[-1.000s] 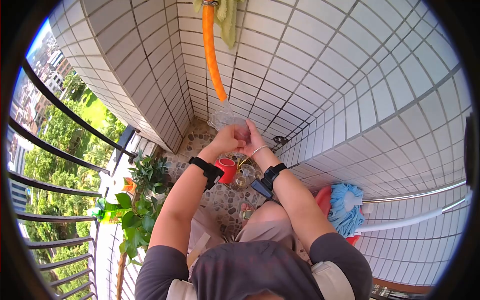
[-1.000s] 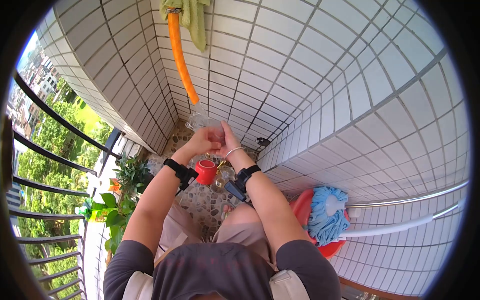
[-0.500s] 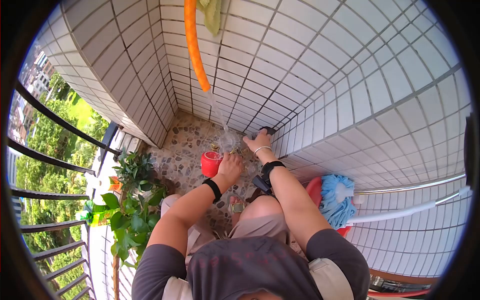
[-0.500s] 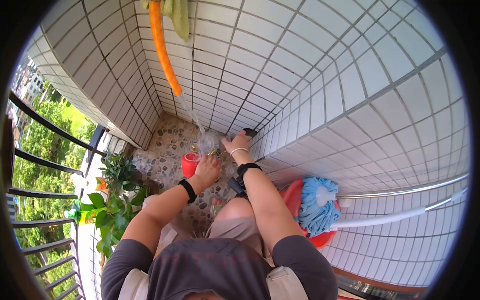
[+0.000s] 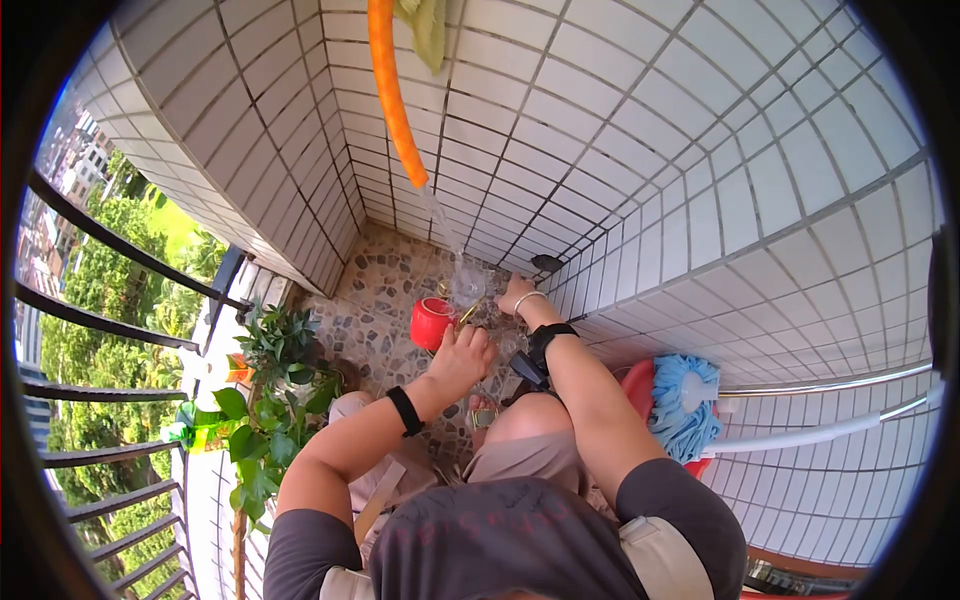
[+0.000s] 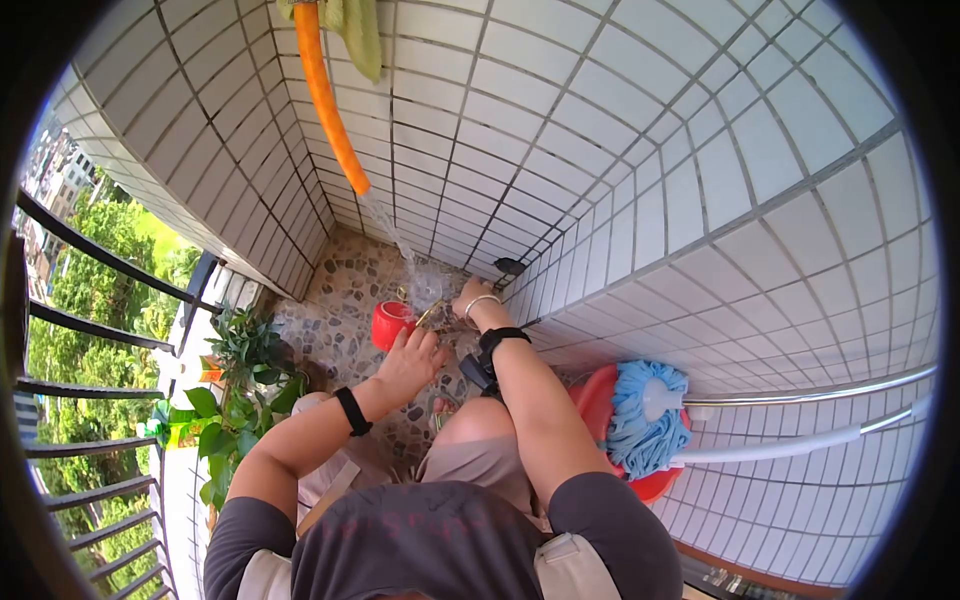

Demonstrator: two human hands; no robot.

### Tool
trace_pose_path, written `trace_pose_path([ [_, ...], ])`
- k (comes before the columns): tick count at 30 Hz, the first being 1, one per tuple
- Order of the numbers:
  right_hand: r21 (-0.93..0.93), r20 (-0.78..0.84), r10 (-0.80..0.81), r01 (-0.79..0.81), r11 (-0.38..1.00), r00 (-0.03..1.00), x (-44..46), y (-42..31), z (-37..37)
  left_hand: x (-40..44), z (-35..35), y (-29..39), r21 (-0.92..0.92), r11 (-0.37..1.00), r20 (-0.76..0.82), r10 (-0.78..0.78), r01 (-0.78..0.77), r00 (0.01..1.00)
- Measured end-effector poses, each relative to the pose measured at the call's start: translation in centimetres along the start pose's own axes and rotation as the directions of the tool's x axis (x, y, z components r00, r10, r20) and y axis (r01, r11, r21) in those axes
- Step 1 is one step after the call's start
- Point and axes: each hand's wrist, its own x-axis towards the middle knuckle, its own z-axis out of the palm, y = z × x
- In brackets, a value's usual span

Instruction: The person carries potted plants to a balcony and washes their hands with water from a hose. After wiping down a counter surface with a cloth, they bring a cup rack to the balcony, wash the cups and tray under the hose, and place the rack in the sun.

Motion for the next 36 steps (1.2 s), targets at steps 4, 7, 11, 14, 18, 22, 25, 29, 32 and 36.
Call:
trace_pose_path([
  [4, 0.08, -0.204, -0.396, 0.418, 0.905, 0.895, -5.0, -3.4, -7.1, -0.7, -5.6, -5.1, -0.449, 0.851, -0.304, -0.433, 0.273, 0.849],
  [7, 0.512, -0.526, -0.455, 0.695, 0.505, 0.718, -8.8, -7.9, -7.7, -0.3, -1.2, -11.2, -0.863, 0.367, -0.059, -0.756, 0.348, 0.652],
  [11, 0.116, -0.607, -0.564, 0.765, 0.633, 0.559, -7.3, -10.2, -5.4, 1.5, 2.1, -13.8, -0.827, -0.561, 0.452, -0.691, -0.025, 0.563],
  [14, 0.5, -0.139, -0.722, 0.678, 0.539, 0.677, -5.2, -9.3, -7.3, 1.9, 3.1, -12.1, -0.659, -0.745, 0.491, -0.528, -0.101, 0.693],
  [18, 0.159, 0.02, -0.712, 0.701, 0.695, 0.702, -6.7, -8.9, -7.6, 3.5, 5.2, -12.5, -0.547, -0.835, 0.564, -0.417, -0.056, 0.713],
  [22, 0.214, 0.35, -0.767, 0.752, 0.624, 0.538, -6.4, -9.7, -8.1, 2.0, 6.2, -14.0, -0.416, -0.905, 0.594, -0.197, 0.089, 0.78],
  [25, -0.046, -0.037, -0.711, 0.709, 0.703, 0.703, -6.5, -9.6, -7.6, 3.7, 9.0, -15.8, -0.323, -0.943, 0.678, -0.175, 0.075, 0.714],
  [29, 0.302, 0.239, -0.745, 0.682, 0.666, 0.622, -5.9, -9.8, -9.1, 3.8, 8.2, -15.6, -0.207, -0.975, 0.582, -0.059, 0.078, 0.811],
  [32, 0.06, -0.042, -0.626, 0.628, 0.776, 0.778, -7.5, -10.1, -7.9, 6.1, 8.4, -14.2, -0.189, -0.95, 0.654, -0.311, -0.249, 0.689],
  [36, -0.031, -0.233, -0.707, 0.722, 0.691, 0.667, -7.7, -9.5, -8.9, 6.7, 5.7, -12.9, -0.317, -0.935, 0.608, -0.33, -0.16, 0.723],
])
